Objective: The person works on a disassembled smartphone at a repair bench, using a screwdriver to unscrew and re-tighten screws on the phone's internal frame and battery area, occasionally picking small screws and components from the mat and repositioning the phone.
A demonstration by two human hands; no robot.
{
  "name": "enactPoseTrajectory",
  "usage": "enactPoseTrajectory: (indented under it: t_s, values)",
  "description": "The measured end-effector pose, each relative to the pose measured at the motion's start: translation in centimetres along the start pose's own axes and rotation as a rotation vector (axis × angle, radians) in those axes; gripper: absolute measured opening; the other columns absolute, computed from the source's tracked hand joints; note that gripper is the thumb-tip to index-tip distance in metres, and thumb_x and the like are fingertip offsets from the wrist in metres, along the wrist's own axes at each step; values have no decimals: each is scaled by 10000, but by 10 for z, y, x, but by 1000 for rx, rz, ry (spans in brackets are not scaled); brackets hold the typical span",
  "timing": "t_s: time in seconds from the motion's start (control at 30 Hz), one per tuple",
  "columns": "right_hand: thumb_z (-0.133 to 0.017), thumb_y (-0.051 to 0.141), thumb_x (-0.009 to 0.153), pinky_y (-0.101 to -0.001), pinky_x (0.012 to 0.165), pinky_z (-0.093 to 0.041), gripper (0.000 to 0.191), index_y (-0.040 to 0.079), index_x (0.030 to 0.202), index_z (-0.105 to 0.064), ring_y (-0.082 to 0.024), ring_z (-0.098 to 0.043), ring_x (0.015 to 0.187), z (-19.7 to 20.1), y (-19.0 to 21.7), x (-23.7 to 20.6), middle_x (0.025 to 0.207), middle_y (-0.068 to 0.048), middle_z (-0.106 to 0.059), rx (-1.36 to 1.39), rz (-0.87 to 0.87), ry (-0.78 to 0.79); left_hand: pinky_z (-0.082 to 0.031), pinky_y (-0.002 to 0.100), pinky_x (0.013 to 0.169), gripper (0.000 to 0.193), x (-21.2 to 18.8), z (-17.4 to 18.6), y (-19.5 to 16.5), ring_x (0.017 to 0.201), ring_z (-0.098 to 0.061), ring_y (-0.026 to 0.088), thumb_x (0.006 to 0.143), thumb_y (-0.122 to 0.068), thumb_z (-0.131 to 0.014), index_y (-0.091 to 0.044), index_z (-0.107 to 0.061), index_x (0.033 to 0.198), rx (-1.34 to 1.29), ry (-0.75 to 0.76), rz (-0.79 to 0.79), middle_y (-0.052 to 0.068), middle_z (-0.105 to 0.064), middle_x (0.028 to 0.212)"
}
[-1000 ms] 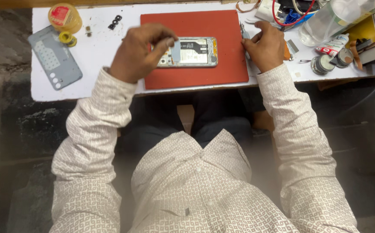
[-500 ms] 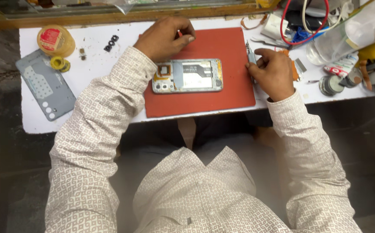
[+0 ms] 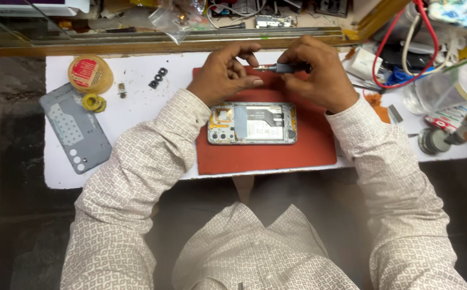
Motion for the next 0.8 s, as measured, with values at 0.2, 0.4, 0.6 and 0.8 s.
enactPoseTrajectory:
  t_s: [0.2,0.4,0.6,0.8]
  values:
    - [-781,-23,838,-335,762,-574,209,-8,1024,-687,-241,-699,882,-20,0,1,989,-104,-661,-17,1,-7,-585,210,744,401,-4,-9,10,808,-641,51,897,-102,-837,-63,-681,1265,93,-12,-15,33,-736,1045]
    - [-816,11,854,-340,812,-594,272,4,1095,-689,-246,-709,941,-27,5,-10,1033,-108,-672,-4,16,-11,-596,250,759,174,-13,-9,9,841,-732,109,919,-83,-781,-30,-753,1082,239,-54,-70,57,-776,943]
    - [-817,51,901,-330,782,-594,251,5,1110,-686,-239,-709,942,-25,6,-13,1047,-110,-672,48,-44,40,-598,231,690,88,-15,-9,9,783,-727,87,929,-77,-783,-37,-777,1007,163,-106,-109,43,-779,888]
    - [-808,35,915,-330,784,-592,251,4,1133,-687,-237,-707,939,-24,8,-12,1052,-107,-670,49,-31,41,-553,214,597,59,-15,-9,10,666,-666,54,926,-82,-784,-45,-783,971,110,-139,16,27,-756,781]
Point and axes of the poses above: each hand's wrist, its own x-axis towards the middle knuckle, its own z-axis out of the back of the hand, y = z × x, the point moved 3 cm from there along x, towards the middle knuckle
